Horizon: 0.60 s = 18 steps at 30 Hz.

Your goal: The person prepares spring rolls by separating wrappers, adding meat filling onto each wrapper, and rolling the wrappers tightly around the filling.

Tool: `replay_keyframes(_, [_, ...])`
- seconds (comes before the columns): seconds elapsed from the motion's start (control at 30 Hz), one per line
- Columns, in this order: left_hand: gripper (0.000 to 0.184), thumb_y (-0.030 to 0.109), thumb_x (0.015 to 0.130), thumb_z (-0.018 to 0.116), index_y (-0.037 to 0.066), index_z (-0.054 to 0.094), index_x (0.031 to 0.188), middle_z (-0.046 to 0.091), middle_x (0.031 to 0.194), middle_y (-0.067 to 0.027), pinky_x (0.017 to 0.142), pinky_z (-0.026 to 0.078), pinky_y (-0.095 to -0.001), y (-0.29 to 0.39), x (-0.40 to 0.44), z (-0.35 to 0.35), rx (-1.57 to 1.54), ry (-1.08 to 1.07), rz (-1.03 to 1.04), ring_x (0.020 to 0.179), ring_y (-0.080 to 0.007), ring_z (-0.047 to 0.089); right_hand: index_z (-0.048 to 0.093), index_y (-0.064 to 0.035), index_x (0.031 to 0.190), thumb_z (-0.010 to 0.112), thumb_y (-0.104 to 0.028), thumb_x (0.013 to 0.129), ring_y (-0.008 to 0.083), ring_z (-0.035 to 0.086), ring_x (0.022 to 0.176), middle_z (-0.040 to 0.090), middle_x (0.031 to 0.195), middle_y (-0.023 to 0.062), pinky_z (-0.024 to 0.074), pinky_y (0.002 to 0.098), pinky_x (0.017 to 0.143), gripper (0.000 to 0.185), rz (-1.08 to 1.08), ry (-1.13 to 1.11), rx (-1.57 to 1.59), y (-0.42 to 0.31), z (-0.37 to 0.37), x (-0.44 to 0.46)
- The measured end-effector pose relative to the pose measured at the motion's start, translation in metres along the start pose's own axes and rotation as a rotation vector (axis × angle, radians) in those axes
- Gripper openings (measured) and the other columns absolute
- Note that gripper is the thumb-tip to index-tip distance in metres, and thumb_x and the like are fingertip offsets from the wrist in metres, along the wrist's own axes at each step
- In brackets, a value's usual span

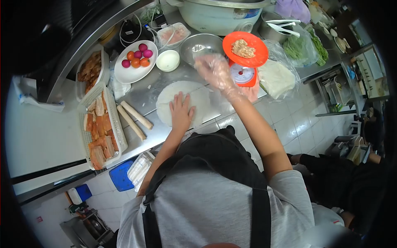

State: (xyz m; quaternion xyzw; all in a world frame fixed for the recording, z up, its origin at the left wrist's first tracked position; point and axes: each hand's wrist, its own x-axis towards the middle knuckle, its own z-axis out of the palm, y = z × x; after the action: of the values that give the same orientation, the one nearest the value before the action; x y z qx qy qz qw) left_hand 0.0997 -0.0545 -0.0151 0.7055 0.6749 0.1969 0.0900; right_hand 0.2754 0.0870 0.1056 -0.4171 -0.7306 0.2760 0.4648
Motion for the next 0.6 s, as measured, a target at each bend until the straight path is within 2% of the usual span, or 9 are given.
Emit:
replay_keyframes(0.07, [0.059,0.028,0.092,0.062,0.012,0.046,0.147,0.030,0.158,-0.0180,0.117,0.015,-0.0586,0.001,0.003,-0.001,-0.004,0.037,0.008,0.146,-0.0399,0.025,0.073,-0.0022,0.104,0.067,-0.013,0.089,0.0142,0.067,0.076,0.073,0.087,0.0081,0.0541,0.0316,0.070,0.019,-0.235,0.171,-0.059,-0.019,-0.031,0.027])
replay_keyframes(0.13, [0.057,0.026,0.091,0.063,0.012,0.049,0.145,0.032,0.156,-0.0185,0.117,0.015,-0.0587,0.001,0.005,-0.006,-0.023,0.084,0.010,0.145,-0.0402,0.026,0.072,-0.0031,0.109,0.065,-0.013,0.091,0.0127,0.069,0.080,0.073,0.088,0.0048,0.0545,0.0287,0.072,0.022,0.033,0.216,0.186,-0.029,-0.067,0.039])
replay_keyframes(0.2, [0.054,0.023,0.091,0.062,0.012,0.051,0.143,0.034,0.155,-0.0184,0.117,0.015,-0.0571,0.004,-0.001,-0.018,-0.058,0.126,-0.004,0.145,-0.0398,0.027,0.073,-0.0011,0.105,0.065,-0.018,0.088,0.0206,0.070,0.085,0.074,0.093,0.0115,0.0545,0.0332,0.077,0.026,0.218,0.226,0.336,-0.020,-0.113,0.047])
replay_keyframes(0.27, [0.052,0.020,0.091,0.062,0.013,0.053,0.141,0.037,0.152,-0.0181,0.116,0.017,-0.0549,0.002,-0.007,-0.026,-0.127,0.170,-0.012,0.143,-0.0392,0.030,0.072,0.0000,0.109,0.061,-0.025,0.092,0.0230,0.071,0.083,0.072,0.094,0.0165,0.0557,0.0329,0.074,0.032,0.113,0.262,0.115,0.023,-0.152,0.053])
replay_keyframes(0.37, [0.049,0.016,0.090,0.063,0.014,0.056,0.138,0.042,0.148,-0.0173,0.115,0.021,-0.0515,0.013,-0.007,-0.026,-0.219,0.206,-0.003,0.140,-0.0382,0.034,0.071,-0.0009,0.113,0.062,-0.042,0.089,0.0267,0.071,0.092,0.071,0.100,0.0226,0.0548,0.0358,0.082,0.049,0.173,-0.066,-0.143,0.072,-0.175,0.058])
replay_keyframes(0.47, [0.048,0.013,0.089,0.064,0.014,0.058,0.137,0.045,0.144,-0.0165,0.114,0.024,-0.0491,0.030,0.004,-0.023,-0.284,0.202,0.025,0.135,-0.0369,0.039,0.065,0.0056,0.109,0.063,-0.052,0.088,0.0375,0.066,0.105,0.068,0.104,0.0272,0.0501,0.0400,0.090,0.061,0.311,-0.270,-0.645,0.015,-0.160,0.050])
replay_keyframes(0.5, [0.048,0.013,0.088,0.064,0.015,0.059,0.136,0.046,0.143,-0.0163,0.113,0.025,-0.0484,0.038,0.007,-0.021,-0.302,0.199,0.034,0.134,-0.0365,0.040,0.072,-0.0022,0.112,0.064,-0.063,0.074,0.0314,0.065,0.111,0.070,0.108,0.0230,0.0486,0.0401,0.097,0.072,0.241,-0.300,-0.909,0.024,-0.147,0.053])
replay_keyframes(0.6, [0.047,0.012,0.088,0.064,0.016,0.060,0.135,0.047,0.142,-0.0157,0.112,0.026,-0.0473,0.064,0.013,-0.022,-0.341,0.191,0.054,0.131,-0.0355,0.043,0.072,-0.0026,0.110,0.065,-0.063,0.075,0.0320,0.066,0.108,0.070,0.110,0.0207,0.0494,0.0408,0.096,0.071,0.187,-0.323,-0.933,0.042,-0.139,0.049])
